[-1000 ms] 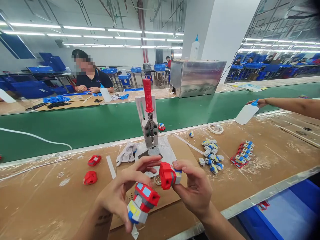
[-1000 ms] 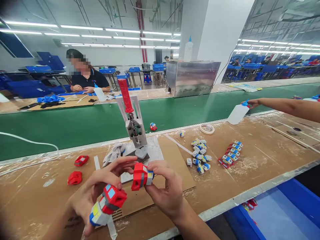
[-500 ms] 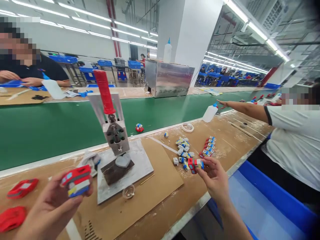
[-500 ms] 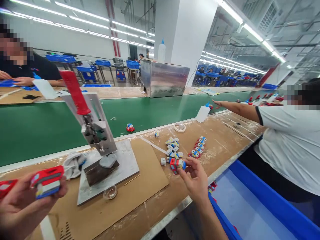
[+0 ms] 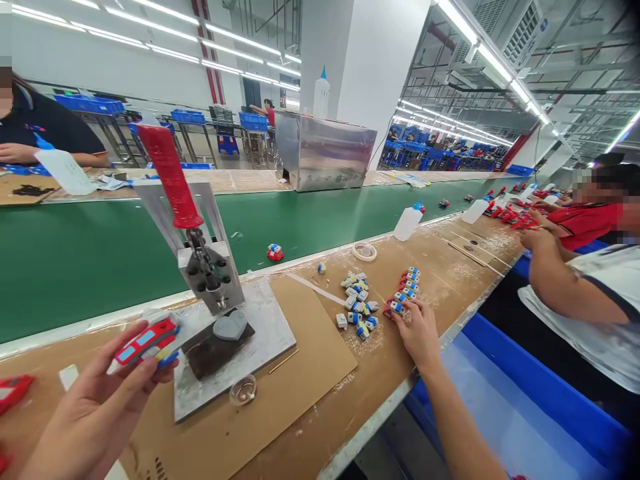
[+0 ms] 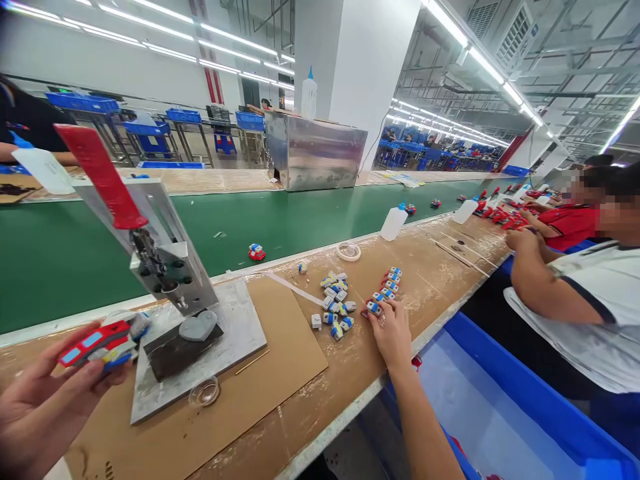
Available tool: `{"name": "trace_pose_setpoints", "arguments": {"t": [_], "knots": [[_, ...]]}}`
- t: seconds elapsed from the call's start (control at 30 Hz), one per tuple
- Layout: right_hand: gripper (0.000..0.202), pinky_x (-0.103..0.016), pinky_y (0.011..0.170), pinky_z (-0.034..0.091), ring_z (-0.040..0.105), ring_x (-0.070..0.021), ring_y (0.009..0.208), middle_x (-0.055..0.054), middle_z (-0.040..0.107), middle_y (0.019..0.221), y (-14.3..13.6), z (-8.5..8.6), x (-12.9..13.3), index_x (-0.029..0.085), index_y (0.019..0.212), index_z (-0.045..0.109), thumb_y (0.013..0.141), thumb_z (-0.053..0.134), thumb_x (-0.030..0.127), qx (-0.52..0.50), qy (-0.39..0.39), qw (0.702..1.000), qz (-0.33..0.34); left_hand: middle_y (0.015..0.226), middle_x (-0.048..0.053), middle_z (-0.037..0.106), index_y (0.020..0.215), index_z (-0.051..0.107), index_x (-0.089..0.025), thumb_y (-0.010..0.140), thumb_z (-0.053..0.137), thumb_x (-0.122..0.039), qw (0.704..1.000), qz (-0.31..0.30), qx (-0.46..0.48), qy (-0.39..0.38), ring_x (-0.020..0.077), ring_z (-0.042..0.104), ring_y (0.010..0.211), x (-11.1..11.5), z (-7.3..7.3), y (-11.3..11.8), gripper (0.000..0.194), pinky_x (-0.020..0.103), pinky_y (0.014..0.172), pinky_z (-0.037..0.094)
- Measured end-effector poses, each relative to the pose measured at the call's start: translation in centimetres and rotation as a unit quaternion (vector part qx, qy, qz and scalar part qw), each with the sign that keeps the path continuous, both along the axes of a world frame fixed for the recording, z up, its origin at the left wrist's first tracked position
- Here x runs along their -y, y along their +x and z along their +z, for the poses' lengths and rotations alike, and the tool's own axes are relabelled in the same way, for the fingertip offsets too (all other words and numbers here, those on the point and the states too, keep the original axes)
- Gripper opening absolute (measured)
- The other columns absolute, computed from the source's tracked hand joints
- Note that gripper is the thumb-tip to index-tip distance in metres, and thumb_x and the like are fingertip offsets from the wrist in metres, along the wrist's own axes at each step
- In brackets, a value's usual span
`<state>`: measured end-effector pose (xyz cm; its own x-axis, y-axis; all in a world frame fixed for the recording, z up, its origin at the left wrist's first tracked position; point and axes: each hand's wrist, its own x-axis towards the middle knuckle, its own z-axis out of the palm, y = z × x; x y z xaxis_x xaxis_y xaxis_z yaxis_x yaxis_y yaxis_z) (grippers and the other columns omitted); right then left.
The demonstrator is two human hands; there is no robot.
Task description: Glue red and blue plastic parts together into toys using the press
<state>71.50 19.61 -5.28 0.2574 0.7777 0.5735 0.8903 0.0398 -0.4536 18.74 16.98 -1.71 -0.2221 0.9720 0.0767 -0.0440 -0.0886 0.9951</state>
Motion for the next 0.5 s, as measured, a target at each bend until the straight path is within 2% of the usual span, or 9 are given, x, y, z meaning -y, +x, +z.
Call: {"name": "trace_pose_setpoints", "arguments": {"t": [0.07, 0.13, 0.2, 0.27, 0.33, 0.37, 0.43, 0.5], "knots": [[0.04, -0.056, 0.102, 0.046, 0.055, -0.0354, 0.115, -0.019, 0.061, 0.117, -1.3, 0.1, 0.2, 0.016, 0.108, 0.067, 0.093, 0.057, 0.051, 0.006, 0.06, 0.997, -0.038, 0.121, -0.009, 0.077, 0.136, 0.059, -0.051, 0.071, 0.084, -0.052, 0.998, 0.038, -0.019, -0.041, 0.0276, 0.076, 0.089, 0.4, 0.7, 0.1, 0.07, 0.038, 0.073, 0.069], [0.036, -0.053, 0.094, 0.049, 0.058, -0.0339, 0.108, -0.018, 0.062, 0.111, -3.8, 0.9, 0.6, 0.015, 0.106, 0.067, 0.094, 0.059, 0.047, -0.008, 0.124, 0.991, -0.055, 0.12, -0.004, 0.078, 0.133, 0.064, -0.041, 0.064, 0.09, -0.051, 0.996, 0.063, -0.034, -0.061, 0.0309, 0.074, 0.106, 0.5, 1.6, 0.5, 0.074, 0.038, 0.085, 0.067], [0.026, -0.045, 0.082, 0.052, 0.061, -0.029, 0.095, -0.015, 0.063, 0.105, -7.4, 2.4, 0.9, 0.017, 0.103, 0.066, 0.095, 0.06, 0.041, -0.05, 0.136, 0.989, 0.012, 0.123, 0.004, 0.077, 0.125, 0.069, -0.031, 0.06, 0.093, -0.051, 0.996, 0.072, -0.028, -0.048, 0.0312, 0.071, 0.116, 0.2, 2.3, 1.2, 0.072, 0.038, 0.096, 0.062], [0.017, -0.039, 0.075, 0.053, 0.061, -0.0238, 0.083, -0.011, 0.065, 0.099, -11.8, 4.4, 0.7, 0.02, 0.102, 0.065, 0.096, 0.061, 0.035, -0.09, 0.069, 0.977, 0.18, 0.119, 0.009, 0.077, 0.121, 0.069, -0.024, 0.056, 0.095, -0.049, 0.997, 0.073, -0.015, -0.026, 0.0299, 0.072, 0.111, -0.1, 2.7, 2.2, 0.074, 0.038, 0.097, 0.061], [0.017, -0.04, 0.083, 0.055, 0.064, -0.0245, 0.091, -0.009, 0.068, 0.103, -16.5, 6.1, -0.2, 0.023, 0.108, 0.066, 0.094, 0.065, 0.032, -0.091, -0.054, 0.927, 0.359, 0.119, 0.012, 0.076, 0.121, 0.068, -0.021, 0.06, 0.093, -0.049, 0.996, 0.086, -0.001, -0.006, 0.0284, 0.072, 0.11, -0.3, 2.5, 3.1, 0.072, 0.038, 0.095, 0.06], [0.023, -0.043, 0.09, 0.054, 0.065, -0.0256, 0.099, -0.009, 0.069, 0.109, -18.8, 6.7, -1.0, 0.023, 0.114, 0.065, 0.093, 0.068, 0.032, -0.093, -0.11, 0.9, 0.412, 0.12, 0.012, 0.075, 0.121, 0.067, -0.02, 0.063, 0.092, -0.049, 0.994, 0.109, 0.008, -0.001, 0.0278, 0.072, 0.111, -0.2, 2.3, 3.5, 0.07, 0.037, 0.094, 0.06], [0.039, -0.048, 0.101, 0.051, 0.063, -0.0275, 0.114, -0.012, 0.067, 0.123, -22.6, 6.8, -2.9, 0.022, 0.125, 0.061, 0.088, 0.073, 0.03, -0.116, -0.195, 0.855, 0.466, 0.122, 0.012, 0.074, 0.12, 0.067, -0.02, 0.066, 0.089, -0.05, 0.986, 0.163, 0.032, -0.003, 0.0263, 0.07, 0.113, 0.2, 1.6, 4.2, 0.066, 0.035, 0.093, 0.059], [0.055, -0.048, 0.103, 0.052, 0.061, -0.0284, 0.121, -0.015, 0.063, 0.133, -25.2, 5.9, -4.8, 0.019, 0.133, 0.056, 0.082, 0.078, 0.024, -0.147, -0.242, 0.826, 0.487, 0.121, 0.011, 0.074, 0.12, 0.066, -0.021, 0.065, 0.09, -0.05, 0.979, 0.191, 0.069, -0.02, 0.024, 0.07, 0.11, 1.0, 1.1, 4.8, 0.066, 0.032, 0.091, 0.058]]}}
